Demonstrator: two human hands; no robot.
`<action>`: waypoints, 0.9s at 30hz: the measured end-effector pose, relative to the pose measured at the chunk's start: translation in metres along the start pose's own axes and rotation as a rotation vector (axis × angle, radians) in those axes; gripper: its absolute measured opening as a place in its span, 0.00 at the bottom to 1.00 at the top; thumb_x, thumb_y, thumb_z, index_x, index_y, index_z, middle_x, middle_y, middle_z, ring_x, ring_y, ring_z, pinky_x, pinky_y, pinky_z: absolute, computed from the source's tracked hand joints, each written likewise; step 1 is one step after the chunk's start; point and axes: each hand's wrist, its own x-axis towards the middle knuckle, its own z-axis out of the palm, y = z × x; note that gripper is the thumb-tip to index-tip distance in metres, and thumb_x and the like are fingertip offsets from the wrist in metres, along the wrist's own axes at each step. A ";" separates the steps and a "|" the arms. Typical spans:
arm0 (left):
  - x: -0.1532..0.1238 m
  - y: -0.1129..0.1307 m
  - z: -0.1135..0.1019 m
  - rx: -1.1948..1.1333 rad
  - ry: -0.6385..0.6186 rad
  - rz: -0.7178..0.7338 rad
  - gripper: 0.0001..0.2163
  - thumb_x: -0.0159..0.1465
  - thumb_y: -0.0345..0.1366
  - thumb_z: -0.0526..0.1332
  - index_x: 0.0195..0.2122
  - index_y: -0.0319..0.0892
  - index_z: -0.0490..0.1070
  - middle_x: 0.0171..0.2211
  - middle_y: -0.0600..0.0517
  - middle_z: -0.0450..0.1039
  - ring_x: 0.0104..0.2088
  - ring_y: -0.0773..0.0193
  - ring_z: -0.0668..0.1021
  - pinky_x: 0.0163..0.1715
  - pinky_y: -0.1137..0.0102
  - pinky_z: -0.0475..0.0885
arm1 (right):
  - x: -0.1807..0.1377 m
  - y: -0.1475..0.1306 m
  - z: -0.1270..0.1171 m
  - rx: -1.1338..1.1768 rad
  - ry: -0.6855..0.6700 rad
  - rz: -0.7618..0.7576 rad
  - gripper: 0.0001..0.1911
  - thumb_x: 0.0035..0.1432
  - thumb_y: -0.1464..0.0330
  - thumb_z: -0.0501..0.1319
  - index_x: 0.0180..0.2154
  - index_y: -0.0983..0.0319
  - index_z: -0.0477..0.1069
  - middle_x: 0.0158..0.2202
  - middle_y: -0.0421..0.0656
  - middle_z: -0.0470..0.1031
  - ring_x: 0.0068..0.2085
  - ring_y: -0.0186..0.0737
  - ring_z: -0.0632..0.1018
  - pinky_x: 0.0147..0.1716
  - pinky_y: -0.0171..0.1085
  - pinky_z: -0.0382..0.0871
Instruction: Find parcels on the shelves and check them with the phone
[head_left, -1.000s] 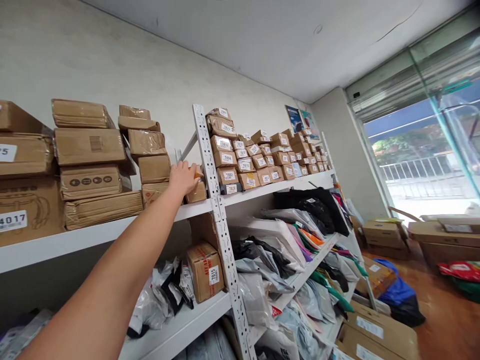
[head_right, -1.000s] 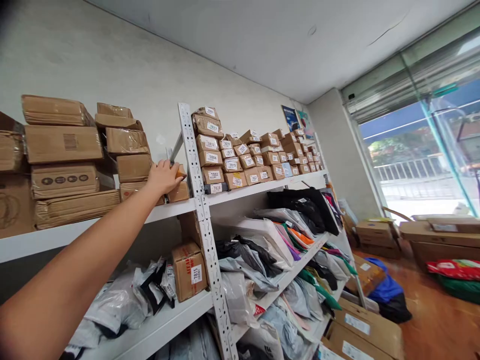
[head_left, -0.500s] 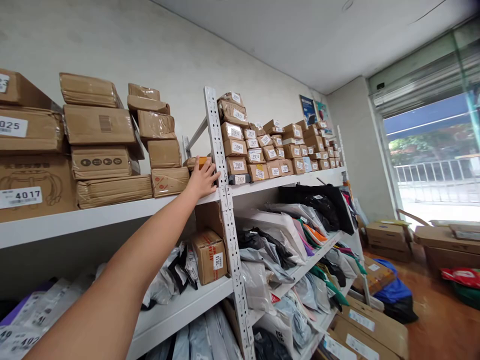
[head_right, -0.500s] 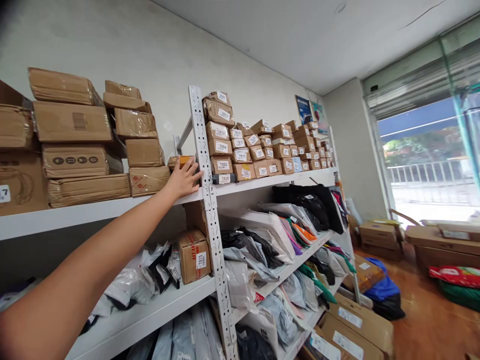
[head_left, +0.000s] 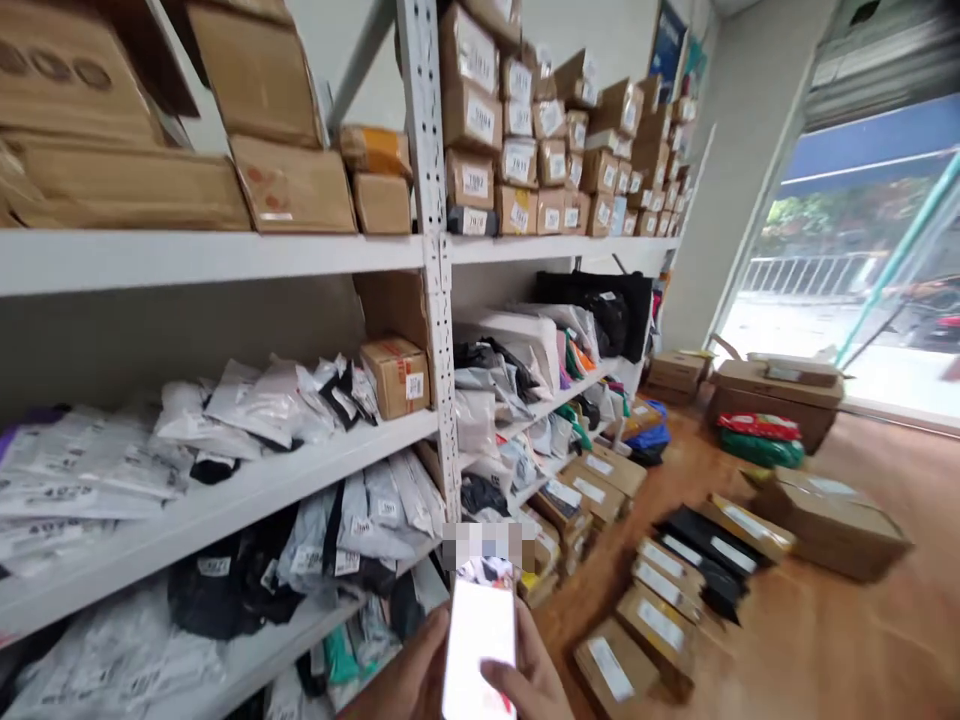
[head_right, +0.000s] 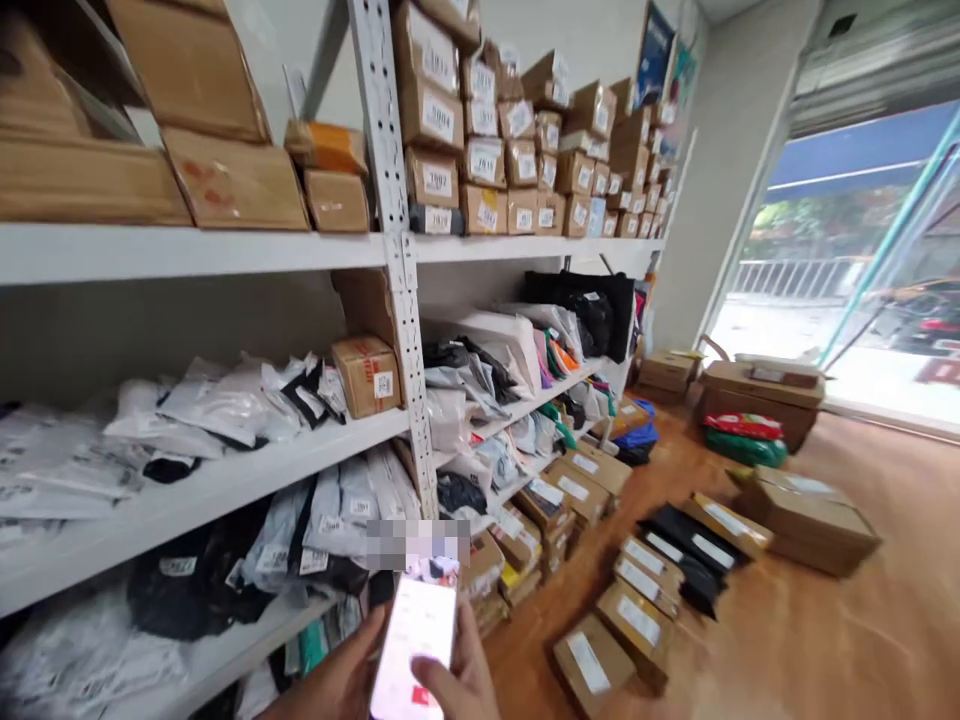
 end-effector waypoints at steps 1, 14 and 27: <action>-0.003 -0.008 0.002 -0.137 -0.031 -0.054 0.34 0.64 0.61 0.39 0.60 0.45 0.64 0.53 0.41 0.72 0.54 0.44 0.74 0.53 0.49 0.67 | 0.003 0.008 0.006 0.061 -0.018 0.036 0.36 0.32 0.64 0.76 0.46 0.58 0.67 0.39 0.45 0.82 0.40 0.54 0.81 0.35 0.44 0.73; -0.043 -0.061 -0.013 -0.773 0.254 -0.275 0.46 0.54 0.62 0.59 0.68 0.53 0.37 0.43 0.42 0.77 0.31 0.51 0.80 0.28 0.62 0.72 | -0.001 0.065 0.051 -0.076 0.074 0.109 0.28 0.40 0.60 0.72 0.41 0.60 0.65 0.39 0.43 0.81 0.37 0.44 0.78 0.38 0.39 0.69; -0.063 -0.037 -0.009 -0.730 0.397 -0.329 0.50 0.45 0.67 0.62 0.66 0.51 0.50 0.47 0.43 0.77 0.35 0.50 0.81 0.24 0.65 0.74 | -0.012 0.061 0.026 -0.266 -0.175 0.012 0.26 0.49 0.66 0.56 0.53 0.58 0.66 0.50 0.43 0.75 0.49 0.50 0.72 0.47 0.43 0.64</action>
